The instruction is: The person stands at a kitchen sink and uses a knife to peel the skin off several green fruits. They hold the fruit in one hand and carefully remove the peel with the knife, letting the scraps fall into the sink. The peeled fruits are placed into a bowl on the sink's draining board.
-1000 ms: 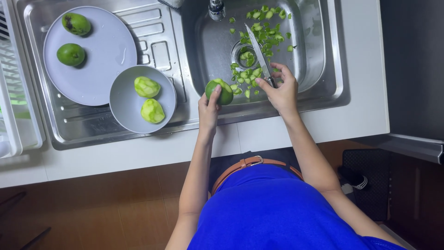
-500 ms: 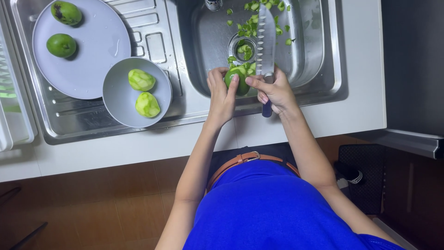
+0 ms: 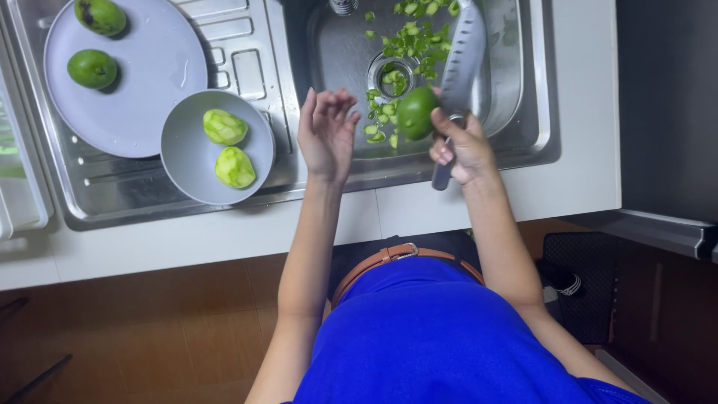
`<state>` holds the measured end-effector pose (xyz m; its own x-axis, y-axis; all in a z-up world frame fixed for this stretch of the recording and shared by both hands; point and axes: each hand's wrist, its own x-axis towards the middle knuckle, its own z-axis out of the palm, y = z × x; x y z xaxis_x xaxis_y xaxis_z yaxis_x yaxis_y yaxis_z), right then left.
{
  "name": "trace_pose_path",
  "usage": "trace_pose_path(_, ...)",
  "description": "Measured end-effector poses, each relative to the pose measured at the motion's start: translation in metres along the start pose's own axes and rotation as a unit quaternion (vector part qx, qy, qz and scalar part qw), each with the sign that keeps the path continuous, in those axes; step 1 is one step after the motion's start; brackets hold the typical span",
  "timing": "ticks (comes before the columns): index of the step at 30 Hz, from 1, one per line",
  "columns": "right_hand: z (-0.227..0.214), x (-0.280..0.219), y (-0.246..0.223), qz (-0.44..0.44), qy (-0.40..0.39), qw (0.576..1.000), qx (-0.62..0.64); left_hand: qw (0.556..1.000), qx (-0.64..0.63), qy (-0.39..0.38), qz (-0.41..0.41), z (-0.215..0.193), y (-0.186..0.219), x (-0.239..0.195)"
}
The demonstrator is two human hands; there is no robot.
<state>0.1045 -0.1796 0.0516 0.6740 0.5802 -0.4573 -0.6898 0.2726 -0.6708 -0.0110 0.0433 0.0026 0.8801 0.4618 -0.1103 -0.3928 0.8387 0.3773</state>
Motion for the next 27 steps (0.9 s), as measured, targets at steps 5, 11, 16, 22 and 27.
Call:
trace_pose_path(5,-0.013,-0.005,-0.013,-0.015,0.005,1.000,0.000,0.990,-0.087,-0.043,-0.100,0.081,0.028,-0.017)
trace_pose_path(11,-0.016,-0.014,-0.015,-0.023,0.015,0.999,-0.016,0.996,-0.011,-0.017,-0.088,0.085,0.025,-0.020)
trace_pose_path(16,-0.018,-0.012,-0.001,-0.015,0.026,1.000,0.000,0.955,0.292,0.029,0.036,0.015,-0.006,-0.019)
trace_pose_path(22,-0.013,-0.011,0.014,0.058,-0.025,0.997,0.036,0.727,0.646,-0.153,0.177,0.109,-0.004,-0.043)
trace_pose_path(27,0.012,-0.024,0.009,0.103,-0.080,0.991,0.036,0.663,0.682,-0.241,0.193,0.090,-0.011,-0.041)
